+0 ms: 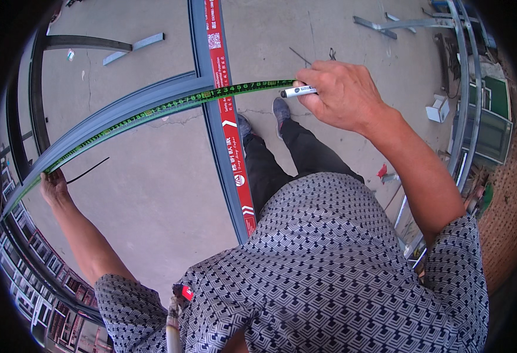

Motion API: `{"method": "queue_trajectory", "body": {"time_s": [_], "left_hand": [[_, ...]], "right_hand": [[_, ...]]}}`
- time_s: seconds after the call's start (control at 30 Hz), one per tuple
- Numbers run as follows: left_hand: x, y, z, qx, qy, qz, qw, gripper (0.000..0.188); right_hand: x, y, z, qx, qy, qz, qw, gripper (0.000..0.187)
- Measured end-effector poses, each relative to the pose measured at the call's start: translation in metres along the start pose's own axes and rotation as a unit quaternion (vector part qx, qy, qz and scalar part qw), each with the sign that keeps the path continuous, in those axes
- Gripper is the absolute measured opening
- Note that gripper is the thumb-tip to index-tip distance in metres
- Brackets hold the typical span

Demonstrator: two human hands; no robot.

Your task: The person measures various sections of a large metal window frame using a tape measure and a marker. They record the measurements on a piece of cardboard and briefly check a smartphone. The person is standing in a workshop environment filled with metal profiles.

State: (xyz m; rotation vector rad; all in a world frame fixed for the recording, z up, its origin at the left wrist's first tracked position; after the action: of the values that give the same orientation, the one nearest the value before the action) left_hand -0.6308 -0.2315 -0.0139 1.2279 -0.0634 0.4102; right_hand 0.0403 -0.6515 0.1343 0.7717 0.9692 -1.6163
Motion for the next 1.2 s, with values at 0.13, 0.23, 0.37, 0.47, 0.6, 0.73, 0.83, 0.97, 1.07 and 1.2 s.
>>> {"method": "queue_trajectory", "body": {"time_s": [0.13, 0.23, 0.37, 0.47, 0.6, 0.73, 0.83, 0.97, 1.07, 1.2], "left_hand": [[0.007, 0.000, 0.002, -0.003, -0.007, 0.001, 1.000, 0.032], [0.007, 0.001, 0.005, -0.004, -0.005, -0.003, 1.000, 0.031], [0.011, -0.001, 0.010, -0.003, 0.002, -0.004, 1.000, 0.031], [0.011, -0.002, 0.010, -0.005, 0.010, -0.001, 1.000, 0.031], [0.009, -0.003, 0.012, -0.005, 0.018, 0.010, 1.000, 0.031], [0.040, 0.009, 0.033, -0.001, -0.056, 0.007, 0.998, 0.034], [0.023, -0.029, 0.031, -0.023, -0.009, 0.038, 0.999, 0.032], [0.050, -0.017, 0.072, 0.023, -0.024, 0.013, 0.999, 0.037], [0.055, 0.003, 0.094, 0.021, 0.029, 0.001, 0.999, 0.030], [0.056, 0.005, 0.104, 0.051, 0.042, 0.029, 0.997, 0.023]], "right_hand": [[0.001, 0.000, 0.001, 0.000, 0.026, -0.005, 1.000, 0.017], [0.001, 0.000, 0.002, 0.001, 0.026, -0.007, 1.000, 0.017], [0.001, -0.001, 0.004, 0.004, 0.022, -0.011, 1.000, 0.016], [0.002, 0.000, 0.002, 0.002, 0.021, -0.010, 1.000, 0.016], [0.002, 0.002, -0.005, 0.009, 0.008, -0.010, 1.000, 0.015], [-0.005, 0.008, 0.011, 0.018, 0.013, 0.014, 1.000, 0.015], [0.030, 0.021, -0.007, 0.023, -0.023, 0.006, 0.999, 0.022], [0.016, 0.016, 0.003, 0.003, -0.009, -0.007, 1.000, 0.023], [0.011, 0.013, 0.006, -0.015, -0.002, -0.040, 0.999, 0.023], [0.000, 0.017, 0.006, -0.020, -0.035, -0.047, 0.998, 0.024]]}}
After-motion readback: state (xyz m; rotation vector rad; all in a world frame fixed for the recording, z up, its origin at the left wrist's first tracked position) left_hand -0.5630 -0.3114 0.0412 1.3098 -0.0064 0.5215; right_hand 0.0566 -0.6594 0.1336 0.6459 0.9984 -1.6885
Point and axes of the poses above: each hand's wrist, its own z-axis away from the middle knuckle, its own x-axis out of the palm, y = z × x, the point moved 2 cm from there along -z, towards the middle knuckle, and after that the axes turned 11 degrees about -y, right-handed, at the moved point
